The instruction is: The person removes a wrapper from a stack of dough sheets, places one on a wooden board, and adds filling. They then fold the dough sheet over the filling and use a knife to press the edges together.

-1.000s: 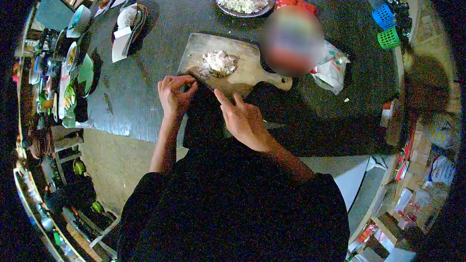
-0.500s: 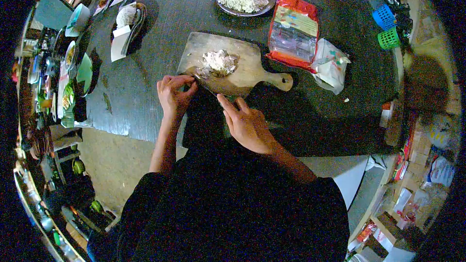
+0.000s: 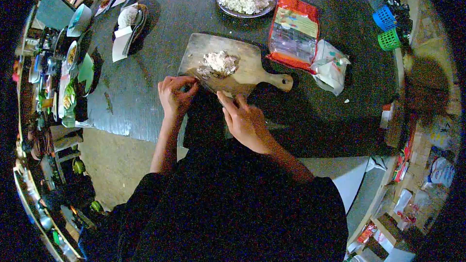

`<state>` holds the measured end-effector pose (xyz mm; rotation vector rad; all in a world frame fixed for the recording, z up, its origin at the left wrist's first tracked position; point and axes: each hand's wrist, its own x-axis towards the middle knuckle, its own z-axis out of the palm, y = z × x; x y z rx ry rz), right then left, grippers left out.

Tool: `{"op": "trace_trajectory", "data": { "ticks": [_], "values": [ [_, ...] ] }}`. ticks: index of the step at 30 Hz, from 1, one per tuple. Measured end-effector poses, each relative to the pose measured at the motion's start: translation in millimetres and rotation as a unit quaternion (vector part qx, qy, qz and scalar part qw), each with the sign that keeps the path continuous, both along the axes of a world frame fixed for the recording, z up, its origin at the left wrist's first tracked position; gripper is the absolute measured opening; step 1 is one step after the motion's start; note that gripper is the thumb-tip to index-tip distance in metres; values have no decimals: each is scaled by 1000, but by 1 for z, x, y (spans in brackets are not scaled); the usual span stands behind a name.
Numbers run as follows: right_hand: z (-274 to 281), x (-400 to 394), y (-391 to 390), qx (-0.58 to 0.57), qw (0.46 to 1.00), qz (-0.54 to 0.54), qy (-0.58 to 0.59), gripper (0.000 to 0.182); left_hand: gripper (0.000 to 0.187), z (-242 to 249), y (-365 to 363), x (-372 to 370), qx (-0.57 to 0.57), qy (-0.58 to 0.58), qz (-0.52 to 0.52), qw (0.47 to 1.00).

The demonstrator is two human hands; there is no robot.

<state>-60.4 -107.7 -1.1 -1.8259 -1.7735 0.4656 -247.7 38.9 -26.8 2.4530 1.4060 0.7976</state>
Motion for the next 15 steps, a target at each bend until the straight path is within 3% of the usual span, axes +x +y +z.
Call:
{"op": "trace_trajectory", "data": {
  "ticks": [15],
  "values": [
    [-5,-8,11,-3,1000,11,-13,49,13,0,0,1,15,-2,1,1000]
  ]
}}
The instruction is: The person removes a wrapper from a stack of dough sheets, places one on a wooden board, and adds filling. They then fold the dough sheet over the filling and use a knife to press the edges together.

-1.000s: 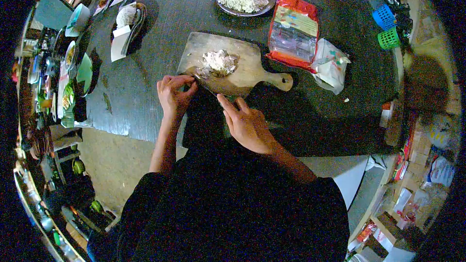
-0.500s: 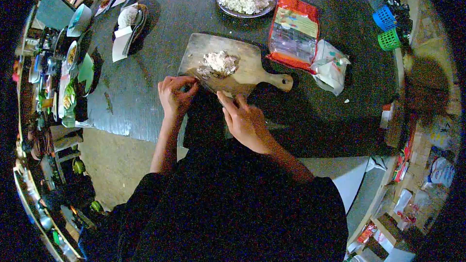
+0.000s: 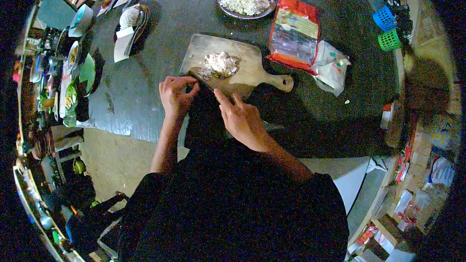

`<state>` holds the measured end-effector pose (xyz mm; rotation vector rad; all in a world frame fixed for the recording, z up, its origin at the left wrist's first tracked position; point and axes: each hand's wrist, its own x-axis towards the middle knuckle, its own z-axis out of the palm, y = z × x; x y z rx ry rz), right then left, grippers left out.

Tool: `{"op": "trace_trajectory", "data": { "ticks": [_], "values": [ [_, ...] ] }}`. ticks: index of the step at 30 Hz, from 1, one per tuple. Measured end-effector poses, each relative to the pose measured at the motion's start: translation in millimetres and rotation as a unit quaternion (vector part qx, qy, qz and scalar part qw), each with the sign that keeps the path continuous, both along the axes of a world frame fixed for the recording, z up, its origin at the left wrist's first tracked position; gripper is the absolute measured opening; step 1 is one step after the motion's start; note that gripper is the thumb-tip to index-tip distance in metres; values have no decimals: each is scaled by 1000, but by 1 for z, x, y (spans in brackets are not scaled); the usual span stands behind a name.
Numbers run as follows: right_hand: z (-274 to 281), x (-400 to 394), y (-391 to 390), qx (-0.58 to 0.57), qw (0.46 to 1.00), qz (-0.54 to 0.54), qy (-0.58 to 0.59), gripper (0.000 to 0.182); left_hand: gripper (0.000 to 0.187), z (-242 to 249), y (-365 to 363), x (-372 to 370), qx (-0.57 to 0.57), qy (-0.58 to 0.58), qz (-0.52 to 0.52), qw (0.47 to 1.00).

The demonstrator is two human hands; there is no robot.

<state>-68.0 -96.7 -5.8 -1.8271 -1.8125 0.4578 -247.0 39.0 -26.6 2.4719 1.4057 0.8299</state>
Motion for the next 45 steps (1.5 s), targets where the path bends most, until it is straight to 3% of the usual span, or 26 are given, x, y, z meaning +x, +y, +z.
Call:
{"op": "trace_trajectory", "data": {
  "ticks": [9,17,26,35,45],
  "values": [
    [4,9,-16,21,998,10,61,48,13,-3,0,-1,1,-3,-10,1000],
    [1,4,-13,-49,999,17,13,51,12,-1,1,-1,-2,-10,-11,1000],
    [-3,4,-1,27,999,-8,40,49,12,2,-1,-1,-20,-13,-2,1000],
    [5,6,-14,-27,999,16,23,51,11,-4,2,-1,11,-6,-2,1000],
    [-4,1,0,3,1000,-3,12,50,13,3,-2,-1,-11,-19,4,1000]
  ]
}}
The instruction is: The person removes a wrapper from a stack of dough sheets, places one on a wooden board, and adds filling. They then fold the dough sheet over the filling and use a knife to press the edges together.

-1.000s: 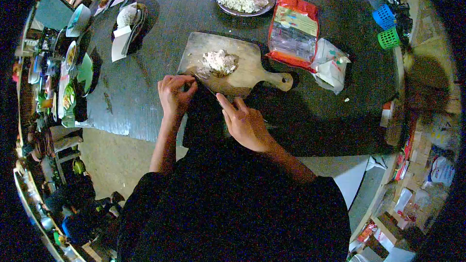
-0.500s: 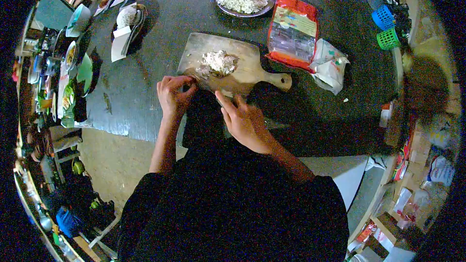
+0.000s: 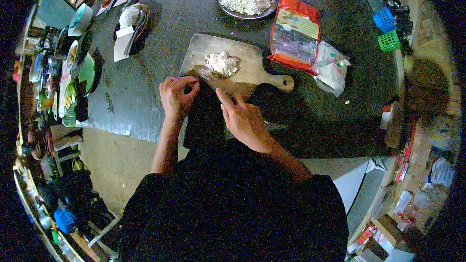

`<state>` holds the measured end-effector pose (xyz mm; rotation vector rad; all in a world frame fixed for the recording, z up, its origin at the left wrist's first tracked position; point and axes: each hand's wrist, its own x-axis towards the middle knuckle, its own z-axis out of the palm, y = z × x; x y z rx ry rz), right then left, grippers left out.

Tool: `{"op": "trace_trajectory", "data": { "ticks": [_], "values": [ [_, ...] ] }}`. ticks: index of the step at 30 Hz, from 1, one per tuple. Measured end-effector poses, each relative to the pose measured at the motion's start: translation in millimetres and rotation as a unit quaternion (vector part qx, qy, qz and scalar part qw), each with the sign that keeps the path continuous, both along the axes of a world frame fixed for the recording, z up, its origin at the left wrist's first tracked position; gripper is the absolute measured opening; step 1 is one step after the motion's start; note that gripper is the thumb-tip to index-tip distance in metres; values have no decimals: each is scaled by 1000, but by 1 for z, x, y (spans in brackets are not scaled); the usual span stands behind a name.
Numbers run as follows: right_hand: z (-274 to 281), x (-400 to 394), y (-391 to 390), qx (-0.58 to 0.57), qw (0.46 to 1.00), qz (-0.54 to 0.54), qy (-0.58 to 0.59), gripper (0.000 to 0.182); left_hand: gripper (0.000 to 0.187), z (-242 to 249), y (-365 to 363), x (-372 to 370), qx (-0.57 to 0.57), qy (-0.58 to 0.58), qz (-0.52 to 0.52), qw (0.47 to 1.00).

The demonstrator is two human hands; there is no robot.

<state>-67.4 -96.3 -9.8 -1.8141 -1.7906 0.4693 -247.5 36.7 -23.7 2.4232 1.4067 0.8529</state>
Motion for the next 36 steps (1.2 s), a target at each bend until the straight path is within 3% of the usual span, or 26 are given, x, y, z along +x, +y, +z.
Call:
{"op": "trace_trajectory", "data": {
  "ticks": [5,11,18,23,36],
  "values": [
    [6,9,-10,28,999,11,20,49,14,-2,0,0,38,19,-10,999],
    [9,6,-16,-34,999,21,6,49,14,-4,1,-1,6,-11,-11,1000],
    [4,1,-5,-30,999,9,-23,48,14,0,1,-1,-5,0,-12,1000],
    [2,7,-2,32,999,-6,24,48,16,0,1,-2,-24,-1,-12,1000],
    [8,4,-10,-37,998,30,-36,51,15,-6,3,-3,0,0,-11,1000]
  ]
}}
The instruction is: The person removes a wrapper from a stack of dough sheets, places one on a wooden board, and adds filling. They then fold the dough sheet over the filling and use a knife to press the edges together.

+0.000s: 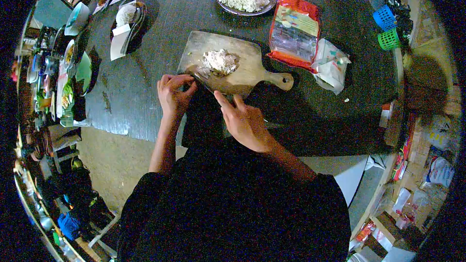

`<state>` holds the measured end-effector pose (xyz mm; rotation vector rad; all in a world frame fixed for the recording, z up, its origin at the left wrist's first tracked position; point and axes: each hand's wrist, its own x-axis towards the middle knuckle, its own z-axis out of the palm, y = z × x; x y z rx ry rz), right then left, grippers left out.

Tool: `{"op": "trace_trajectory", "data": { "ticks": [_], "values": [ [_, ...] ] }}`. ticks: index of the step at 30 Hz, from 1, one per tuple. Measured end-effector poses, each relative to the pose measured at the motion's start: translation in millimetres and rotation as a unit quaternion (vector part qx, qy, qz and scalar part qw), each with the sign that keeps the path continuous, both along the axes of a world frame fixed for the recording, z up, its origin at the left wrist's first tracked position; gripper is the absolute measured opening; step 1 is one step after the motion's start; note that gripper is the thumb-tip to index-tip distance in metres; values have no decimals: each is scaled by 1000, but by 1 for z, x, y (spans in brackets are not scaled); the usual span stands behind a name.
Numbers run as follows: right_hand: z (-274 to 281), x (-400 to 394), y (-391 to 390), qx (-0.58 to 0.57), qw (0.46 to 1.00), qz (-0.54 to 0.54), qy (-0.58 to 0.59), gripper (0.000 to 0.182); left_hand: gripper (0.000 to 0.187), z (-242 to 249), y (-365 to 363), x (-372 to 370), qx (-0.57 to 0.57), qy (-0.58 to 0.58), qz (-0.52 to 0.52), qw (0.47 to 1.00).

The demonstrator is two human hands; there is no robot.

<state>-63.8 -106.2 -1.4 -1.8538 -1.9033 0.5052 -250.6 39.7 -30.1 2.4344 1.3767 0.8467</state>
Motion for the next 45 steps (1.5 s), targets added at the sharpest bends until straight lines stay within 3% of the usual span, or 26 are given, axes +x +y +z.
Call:
{"op": "trace_trajectory", "data": {
  "ticks": [12,14,23,33,35,39,45],
  "values": [
    [-7,1,3,22,999,-44,16,50,12,5,-2,3,-4,-11,6,1000],
    [-6,5,1,75,994,-28,74,49,12,2,-2,2,-6,-16,7,1000],
    [0,0,0,2,999,-13,34,48,12,-2,1,2,36,-18,-3,999],
    [-3,-2,12,15,999,-31,17,51,13,1,-3,1,3,-4,12,1000],
    [-5,3,9,66,996,-27,55,51,12,-2,-2,0,15,0,9,1000],
    [0,7,0,58,995,-15,74,47,13,1,-2,1,15,13,4,1000],
    [4,1,-1,-10,999,-8,42,48,13,2,-2,2,34,-7,3,999]
  ]
}}
